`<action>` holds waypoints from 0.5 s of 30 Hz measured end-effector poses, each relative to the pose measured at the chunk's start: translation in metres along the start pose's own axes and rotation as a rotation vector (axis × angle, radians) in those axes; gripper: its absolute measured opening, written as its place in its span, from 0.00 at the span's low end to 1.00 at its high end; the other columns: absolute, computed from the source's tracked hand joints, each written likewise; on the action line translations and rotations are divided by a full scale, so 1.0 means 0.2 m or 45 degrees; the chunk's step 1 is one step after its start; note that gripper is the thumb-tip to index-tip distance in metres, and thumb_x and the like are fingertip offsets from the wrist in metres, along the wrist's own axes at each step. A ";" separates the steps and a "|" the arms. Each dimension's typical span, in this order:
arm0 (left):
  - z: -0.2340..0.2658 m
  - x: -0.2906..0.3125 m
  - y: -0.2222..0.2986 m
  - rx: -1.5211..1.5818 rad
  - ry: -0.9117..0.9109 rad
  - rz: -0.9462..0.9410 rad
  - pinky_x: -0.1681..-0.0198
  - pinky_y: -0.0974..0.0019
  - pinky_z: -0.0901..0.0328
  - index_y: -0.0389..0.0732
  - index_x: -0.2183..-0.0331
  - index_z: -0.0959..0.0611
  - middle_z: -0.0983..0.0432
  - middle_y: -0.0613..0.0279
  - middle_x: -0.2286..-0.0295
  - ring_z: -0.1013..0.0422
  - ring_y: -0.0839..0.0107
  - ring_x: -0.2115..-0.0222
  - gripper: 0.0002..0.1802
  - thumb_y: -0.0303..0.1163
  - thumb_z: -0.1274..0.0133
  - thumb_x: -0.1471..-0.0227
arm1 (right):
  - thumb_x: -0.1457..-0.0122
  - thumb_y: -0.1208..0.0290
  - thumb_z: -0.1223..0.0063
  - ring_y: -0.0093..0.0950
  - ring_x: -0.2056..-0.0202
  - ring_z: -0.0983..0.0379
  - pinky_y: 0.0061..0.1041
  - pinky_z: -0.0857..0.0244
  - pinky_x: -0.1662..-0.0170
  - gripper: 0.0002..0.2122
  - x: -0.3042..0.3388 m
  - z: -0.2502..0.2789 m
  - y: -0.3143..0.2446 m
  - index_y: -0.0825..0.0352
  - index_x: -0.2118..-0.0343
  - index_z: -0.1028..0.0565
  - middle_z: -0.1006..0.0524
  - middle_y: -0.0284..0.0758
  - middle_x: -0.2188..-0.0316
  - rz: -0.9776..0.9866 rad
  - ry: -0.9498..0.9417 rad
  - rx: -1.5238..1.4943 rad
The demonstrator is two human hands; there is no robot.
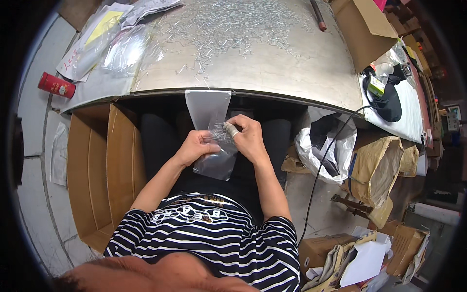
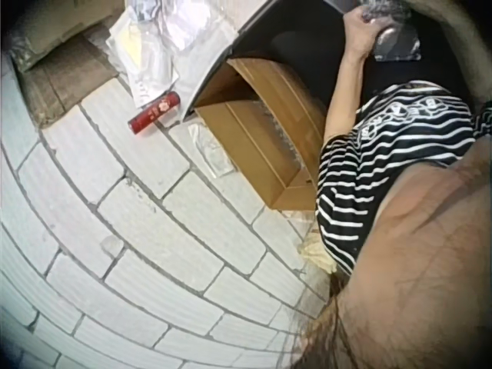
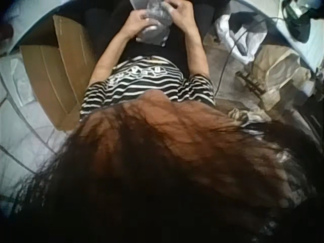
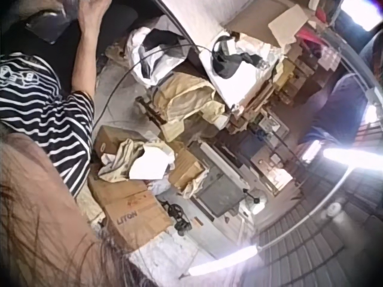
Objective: Packaging small metal components from a workbench into plastic bags and placing them into a box.
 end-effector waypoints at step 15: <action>-0.23 0.00 0.34 -0.360 0.180 -0.379 0.80 0.78 0.45 0.34 0.74 0.21 0.32 0.71 0.84 0.39 0.85 0.83 0.06 0.24 0.49 0.46 | 0.44 0.79 0.43 0.11 0.76 0.37 0.13 0.43 0.73 0.04 -0.08 0.30 -0.08 0.72 0.74 0.24 0.28 0.22 0.80 0.026 0.818 -0.316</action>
Point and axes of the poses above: each hand's wrist, its own x-axis away from the middle knuckle, its own z-axis out of the back of the hand, y = z × x, the point moved 3 cm from there along -x, towards the middle knuckle
